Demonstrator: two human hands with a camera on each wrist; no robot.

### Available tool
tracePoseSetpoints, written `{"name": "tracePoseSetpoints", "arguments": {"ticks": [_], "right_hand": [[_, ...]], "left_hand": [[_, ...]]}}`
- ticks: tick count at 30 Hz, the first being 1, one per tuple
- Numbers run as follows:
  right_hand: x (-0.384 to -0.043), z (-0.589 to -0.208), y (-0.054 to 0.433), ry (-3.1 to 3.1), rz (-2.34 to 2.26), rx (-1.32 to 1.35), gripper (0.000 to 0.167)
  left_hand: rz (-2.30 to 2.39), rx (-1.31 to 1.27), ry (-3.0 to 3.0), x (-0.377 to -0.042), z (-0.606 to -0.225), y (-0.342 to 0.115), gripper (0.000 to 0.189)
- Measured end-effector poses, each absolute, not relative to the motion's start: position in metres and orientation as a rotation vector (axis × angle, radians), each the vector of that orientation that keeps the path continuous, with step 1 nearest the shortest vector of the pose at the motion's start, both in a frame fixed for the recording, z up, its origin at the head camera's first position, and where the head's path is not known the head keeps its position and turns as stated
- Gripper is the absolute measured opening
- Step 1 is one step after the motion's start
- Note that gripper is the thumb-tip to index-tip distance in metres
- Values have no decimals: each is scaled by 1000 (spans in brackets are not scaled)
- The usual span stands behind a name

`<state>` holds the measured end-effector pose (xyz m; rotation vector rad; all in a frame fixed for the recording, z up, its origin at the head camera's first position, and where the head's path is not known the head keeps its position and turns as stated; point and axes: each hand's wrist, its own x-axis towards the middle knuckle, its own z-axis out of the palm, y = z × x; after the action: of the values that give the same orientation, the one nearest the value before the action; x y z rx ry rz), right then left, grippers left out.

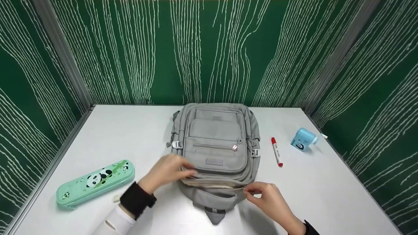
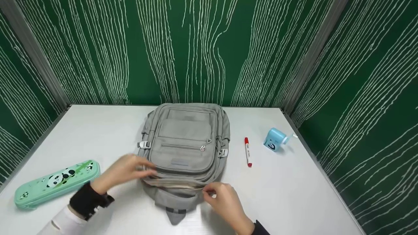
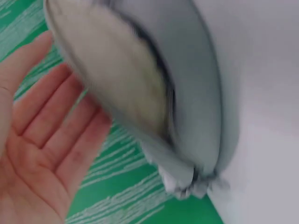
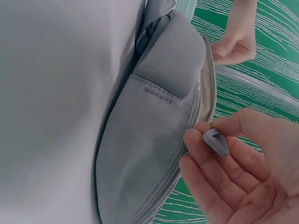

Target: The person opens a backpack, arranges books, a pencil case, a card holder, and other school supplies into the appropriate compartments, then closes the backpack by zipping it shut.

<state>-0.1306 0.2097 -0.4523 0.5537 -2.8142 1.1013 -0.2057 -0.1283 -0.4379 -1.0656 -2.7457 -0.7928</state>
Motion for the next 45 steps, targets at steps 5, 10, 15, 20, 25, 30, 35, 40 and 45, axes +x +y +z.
{"name": "tracePoseSetpoints", "arguments": {"ticks": [5,10,15,20,25,30,35,40,45], "right_hand": [[-130,-453,210,-2798,1073,543,8],[-128,-456,211,-2783,1062,553,9],[-129,-456,211,-2798,1075,556,8],[-129,-455,211,-2807,1092,557,7],[-130,-453,211,-2789,1052,542,9],[-131,-453,212,-2784,1020,519,9],[-132,-452,215,-2750,974,488,8],[-134,-450,218,-2741,947,441,9],[-136,-449,220,-2751,932,396,10]], "left_hand": [[-458,-1100,-2766,-234,-424,-133,51],[-189,-1263,-2871,-258,-432,-124,85],[-113,-1322,-2921,-274,-442,-116,104],[-132,-1287,-2995,-277,-449,-116,106],[-239,-1222,-3020,-272,-454,-113,103],[-280,-1151,-3034,-266,-455,-110,102],[-269,-1083,-2991,-261,-454,-105,101],[-252,-1021,-2948,-256,-455,-98,101],[-242,-921,-2894,-255,-460,-89,94]]}}
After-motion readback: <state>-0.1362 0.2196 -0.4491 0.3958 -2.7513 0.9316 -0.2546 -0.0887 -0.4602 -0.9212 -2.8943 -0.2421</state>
